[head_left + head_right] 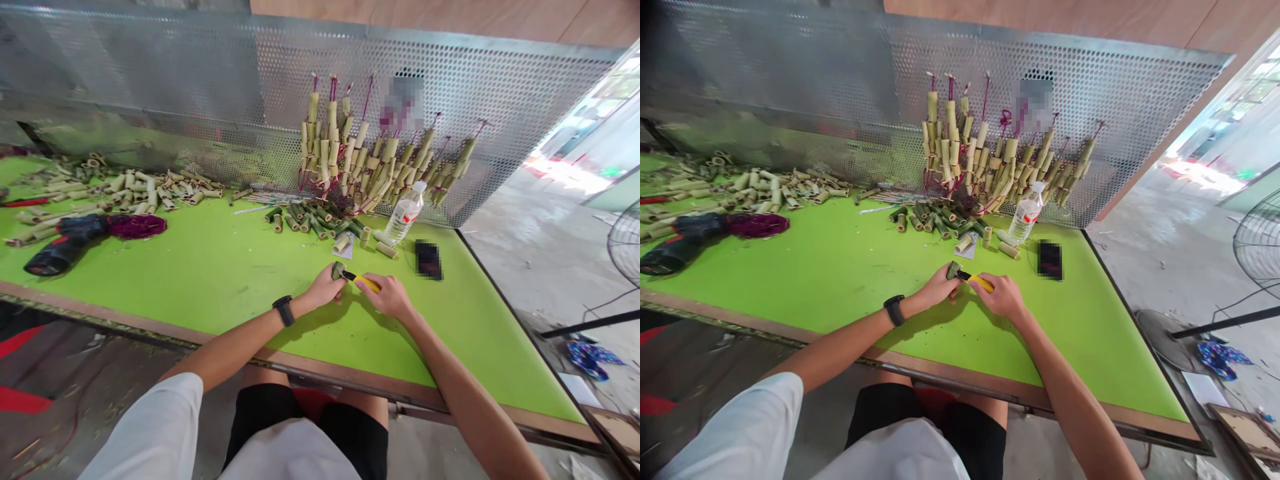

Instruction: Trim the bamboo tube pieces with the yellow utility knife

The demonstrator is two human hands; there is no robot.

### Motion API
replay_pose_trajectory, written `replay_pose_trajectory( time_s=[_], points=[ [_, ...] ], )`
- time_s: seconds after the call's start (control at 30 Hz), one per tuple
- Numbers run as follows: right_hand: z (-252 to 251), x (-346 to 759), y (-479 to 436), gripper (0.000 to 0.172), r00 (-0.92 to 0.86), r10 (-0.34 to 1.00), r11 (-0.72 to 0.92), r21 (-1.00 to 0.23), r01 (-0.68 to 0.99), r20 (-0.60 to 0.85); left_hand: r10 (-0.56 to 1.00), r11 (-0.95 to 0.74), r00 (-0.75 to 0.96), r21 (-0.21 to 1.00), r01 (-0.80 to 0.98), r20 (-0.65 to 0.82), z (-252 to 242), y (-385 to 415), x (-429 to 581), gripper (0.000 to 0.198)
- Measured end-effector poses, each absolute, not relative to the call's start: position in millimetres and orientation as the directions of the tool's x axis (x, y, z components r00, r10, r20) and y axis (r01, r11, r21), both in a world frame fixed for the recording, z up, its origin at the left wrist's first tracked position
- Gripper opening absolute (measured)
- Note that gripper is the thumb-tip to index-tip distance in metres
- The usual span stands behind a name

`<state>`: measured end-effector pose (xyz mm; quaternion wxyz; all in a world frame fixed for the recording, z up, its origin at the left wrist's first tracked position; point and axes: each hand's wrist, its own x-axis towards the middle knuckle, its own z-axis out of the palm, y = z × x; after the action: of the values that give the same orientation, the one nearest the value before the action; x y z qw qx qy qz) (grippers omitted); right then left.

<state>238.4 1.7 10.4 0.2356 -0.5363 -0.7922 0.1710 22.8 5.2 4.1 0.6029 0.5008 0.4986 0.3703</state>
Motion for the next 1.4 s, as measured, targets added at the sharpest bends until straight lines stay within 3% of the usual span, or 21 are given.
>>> replay_pose_trajectory(
  time_s=[0.23,0.47,0.8,0.97,1.17,1.4],
  points=[
    [7,235,7,0.063,-0.227,0.952,0.301,-0.512,0.804,0.204,0.94,0.285,0.188,0.958,0.033,-0.286,11,7,21,0.027],
    [10,238,3,0.064,-0.302,0.932,0.361,-0.544,0.757,0.199,0.931,0.319,0.209,0.946,-0.062,-0.3,2,10,23,0.029],
    [8,235,2,0.063,-0.375,0.912,0.4,-0.561,0.725,0.166,0.946,0.24,0.223,0.971,0.011,-0.236,-4,12,19,0.031],
    [4,239,5,0.063,-0.333,0.924,0.382,-0.503,0.775,0.189,0.943,0.194,0.261,0.979,0.067,-0.205,-1,10,18,0.028],
    [4,235,9,0.062,-0.237,0.945,0.318,-0.468,0.825,0.225,0.932,0.271,0.233,0.961,0.055,-0.277,1,11,20,0.028],
    [10,241,5,0.062,-0.323,0.921,0.391,-0.518,0.761,0.219,0.935,0.263,0.243,0.965,0.014,-0.258,-5,11,22,0.031]
  ],
)
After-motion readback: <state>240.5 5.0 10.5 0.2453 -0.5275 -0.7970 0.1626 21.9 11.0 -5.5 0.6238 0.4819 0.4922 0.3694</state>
